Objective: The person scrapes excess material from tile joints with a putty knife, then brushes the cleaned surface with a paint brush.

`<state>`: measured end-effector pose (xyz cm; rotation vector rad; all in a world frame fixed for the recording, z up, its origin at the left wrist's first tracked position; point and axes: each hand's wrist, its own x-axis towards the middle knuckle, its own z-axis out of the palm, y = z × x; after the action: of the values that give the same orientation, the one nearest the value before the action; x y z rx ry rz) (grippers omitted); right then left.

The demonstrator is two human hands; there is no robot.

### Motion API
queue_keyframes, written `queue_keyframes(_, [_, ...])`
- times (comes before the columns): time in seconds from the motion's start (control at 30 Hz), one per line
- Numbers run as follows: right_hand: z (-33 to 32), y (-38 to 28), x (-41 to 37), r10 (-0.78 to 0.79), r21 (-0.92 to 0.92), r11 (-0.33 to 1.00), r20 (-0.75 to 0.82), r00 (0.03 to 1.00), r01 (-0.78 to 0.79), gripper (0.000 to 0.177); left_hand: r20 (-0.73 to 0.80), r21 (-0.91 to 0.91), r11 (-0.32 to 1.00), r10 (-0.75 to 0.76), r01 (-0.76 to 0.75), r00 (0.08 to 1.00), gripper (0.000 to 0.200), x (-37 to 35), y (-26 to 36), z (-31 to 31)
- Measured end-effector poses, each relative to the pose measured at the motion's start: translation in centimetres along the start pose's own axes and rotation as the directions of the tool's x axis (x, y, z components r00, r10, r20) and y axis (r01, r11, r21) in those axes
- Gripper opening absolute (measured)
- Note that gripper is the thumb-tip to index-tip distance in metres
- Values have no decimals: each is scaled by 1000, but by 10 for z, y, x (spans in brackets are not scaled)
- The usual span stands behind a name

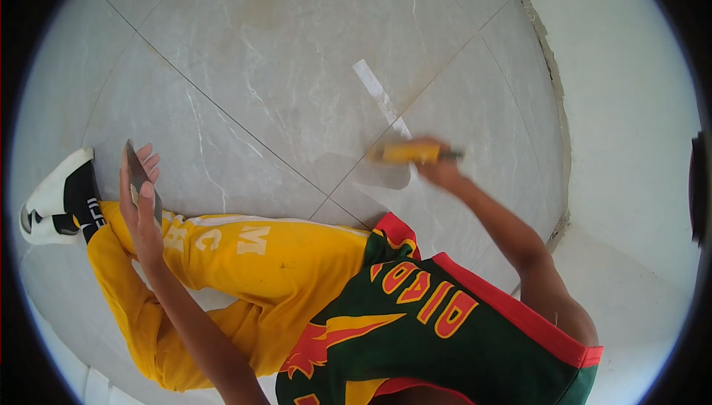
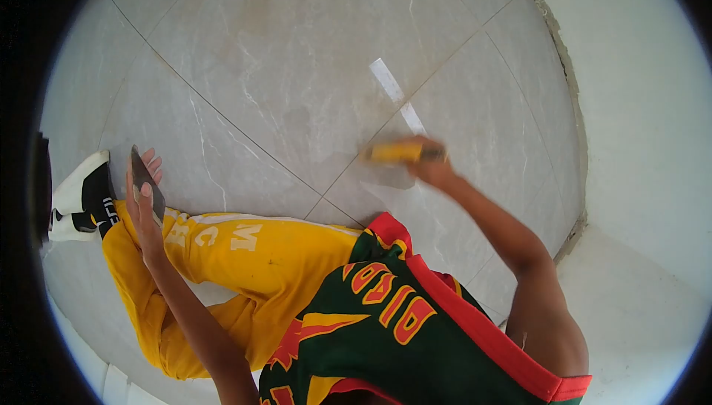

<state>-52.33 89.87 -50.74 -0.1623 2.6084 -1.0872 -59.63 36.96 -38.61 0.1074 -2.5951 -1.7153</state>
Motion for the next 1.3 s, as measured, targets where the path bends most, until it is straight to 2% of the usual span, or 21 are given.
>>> queue_keyframes(0.03, [-13,5,32,-125,-476,878,-157,980,36,33,24,-17,1000,-8,8,1000,65,0,1,3])
queue_keyframes(0.13, [-64,-20,111,75,-219,965,-297,952,-144,32,70,-7,1000,-25,25,997,66,2,6,15])
queue_keyframes(0.23, [-81,-37,86,25,-195,979,-134,991,-51,28,68,71,997,-16,11,998,67,-8,3,3])
queue_keyframes(0.3, [-87,-28,38,123,-130,986,148,981,-104,34,-22,29,1000,-11,12,1000,68,-11,-1,-9])
queue_keyframes(0.4, [-95,-8,21,216,-327,939,330,919,-103,39,-61,-24,1000,-1,0,998,67,-6,-3,-7])
queue_keyframes(0.43, [-92,6,33,201,-406,906,159,966,-122,39,-36,-42,999,4,-6,999,67,-1,-2,0])
queue_keyframes(0.47, [-95,14,60,152,-419,903,114,982,-91,38,30,-1,1000,9,-9,999,67,4,4,10])
queue_keyframes(0.5, [-97,7,89,25,-294,955,-66,997,-43,34,88,36,999,16,-19,996,67,7,13,23])
queue_keyframes(0.53, [-101,6,119,-87,-365,931,-180,980,15,31,146,67,997,26,-36,989,67,9,21,33])
queue_keyframes(0.6, [-113,-15,155,-35,-190,982,-234,972,-11,30,256,148,982,74,-114,964,68,17,34,39])
queue_keyframes(0.7, [-118,-13,116,-102,-412,910,-333,937,-47,33,214,188,966,135,-176,968,70,28,41,3])
queue_keyframes(0.73, [-120,-14,90,-237,-580,814,-395,888,-41,34,170,188,965,149,-181,974,70,33,35,-18])
queue_keyframes(0.8, [-119,11,25,-28,-273,947,-598,801,-170,38,2,192,973,127,-125,992,75,47,5,-72])
queue_keyframes(0.9, [-98,28,-12,272,-161,775,-788,552,-611,44,-233,111,993,66,-41,970,76,61,-9,-119])
queue_keyframes(0.97, [-55,70,6,377,-139,581,-827,417,-802,50,-173,273,961,93,-44,981,76,68,19,-122])
queue_keyframes(1.0, [-41,46,47,422,-50,628,-817,393,-777,55,-148,351,935,105,-47,983,76,69,33,-123])
queue_keyframes(1.03, [-25,51,95,270,-120,716,-861,431,-687,69,-117,383,921,124,-70,985,77,72,44,-122])
queue_keyframes(1.07, [-22,30,147,256,-47,823,-859,444,-567,71,-90,414,905,145,-95,985,77,73,54,-123])
queue_keyframes(1.13, [-33,-18,247,363,179,883,-847,388,-435,67,-37,429,894,160,-129,986,78,70,65,-129])
queue_keyframes(1.2, [-66,-42,299,489,310,863,-709,509,-398,58,-3,401,904,163,-148,987,79,64,73,-140])
queue_keyframes(1.3, [-116,-61,299,438,280,893,-725,532,-354,45,-90,50,999,10,-6,996,84,23,57,-169])
